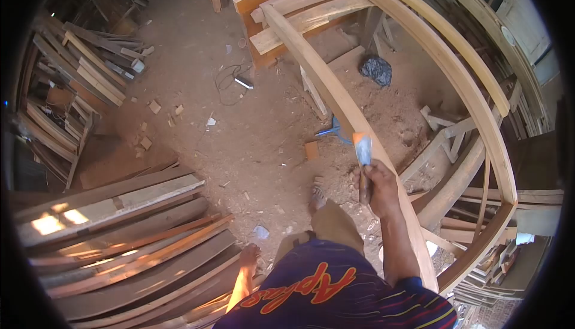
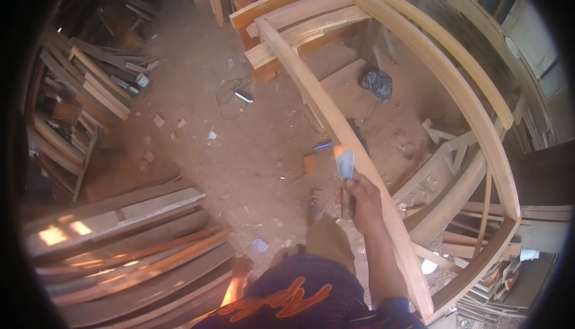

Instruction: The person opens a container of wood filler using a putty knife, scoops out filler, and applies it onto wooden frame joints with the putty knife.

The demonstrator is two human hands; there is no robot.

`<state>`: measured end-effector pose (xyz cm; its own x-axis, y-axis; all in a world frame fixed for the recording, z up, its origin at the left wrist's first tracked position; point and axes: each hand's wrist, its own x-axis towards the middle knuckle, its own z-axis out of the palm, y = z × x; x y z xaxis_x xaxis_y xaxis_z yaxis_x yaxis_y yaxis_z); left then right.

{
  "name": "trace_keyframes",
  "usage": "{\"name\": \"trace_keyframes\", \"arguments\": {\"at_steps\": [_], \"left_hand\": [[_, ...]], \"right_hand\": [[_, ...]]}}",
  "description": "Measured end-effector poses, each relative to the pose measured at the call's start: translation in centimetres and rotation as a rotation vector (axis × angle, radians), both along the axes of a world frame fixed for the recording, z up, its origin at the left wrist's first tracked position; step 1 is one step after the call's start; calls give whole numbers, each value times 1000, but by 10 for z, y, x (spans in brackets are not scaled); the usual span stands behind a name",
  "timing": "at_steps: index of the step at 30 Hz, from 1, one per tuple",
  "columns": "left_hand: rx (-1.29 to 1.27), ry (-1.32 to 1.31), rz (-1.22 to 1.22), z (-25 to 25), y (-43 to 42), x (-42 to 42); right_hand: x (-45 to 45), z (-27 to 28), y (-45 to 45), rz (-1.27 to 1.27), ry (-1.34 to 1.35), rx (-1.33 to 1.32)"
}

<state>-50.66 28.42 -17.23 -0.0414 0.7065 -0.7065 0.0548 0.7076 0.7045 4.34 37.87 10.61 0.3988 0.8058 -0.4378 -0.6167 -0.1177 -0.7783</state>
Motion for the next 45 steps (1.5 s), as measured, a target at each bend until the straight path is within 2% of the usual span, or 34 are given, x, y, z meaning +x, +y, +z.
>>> {"name": "trace_keyframes", "arguments": {"at_steps": [2,4,9,14,18,20,21,22,23,24,25,27,28,29,30,31,32,33,34,35,38,42,45], "left_hand": [[-86,297,-202,12,6,-15],[-184,387,-288,21,30,-10],[-283,402,-356,20,126,-3],[-249,424,-510,-11,267,-7],[-54,516,-839,-41,421,-23],[303,695,-1121,-60,526,-27],[504,821,-1084,-62,584,-19],[601,954,-867,-38,645,6],[600,938,-798,6,705,38],[585,765,-674,10,758,50],[442,548,-505,50,801,81],[466,358,-406,92,859,131],[450,357,-411,103,882,150],[424,271,-393,111,898,164],[389,191,-369,112,904,170],[361,199,-364,103,904,169],[358,250,-412,93,907,170],[357,304,-476,76,914,165],[363,336,-554,35,908,150],[346,328,-568,33,915,158],[79,260,-591,49,910,172],[32,221,-661,36,940,182],[76,240,-824,20,978,198]], "right_hand": [[1,10,55,27,-56,-48],[0,16,115,69,-36,8],[0,26,249,115,-90,27],[-4,14,373,58,-142,-20],[-18,0,469,6,-173,-41],[-10,5,512,15,-211,-76],[-11,8,534,3,-262,-80],[-14,9,552,-18,-302,-76],[-11,7,569,-28,-290,-92],[-3,6,584,7,-364,-121],[4,5,598,46,-442,-148],[6,15,634,44,-475,-212],[10,13,651,105,-623,-270],[14,9,664,174,-768,-329],[19,-2,674,190,-755,-351],[25,-15,684,172,-931,-259],[30,-26,694,149,-1106,-153],[30,-29,702,154,-1090,-168],[34,-33,712,203,-1257,-150],[41,-32,722,265,-1433,-120],[39,-19,741,414,-1483,-312],[26,-7,754,508,-1559,-512],[27,8,756,538,-1576,-656]]}}
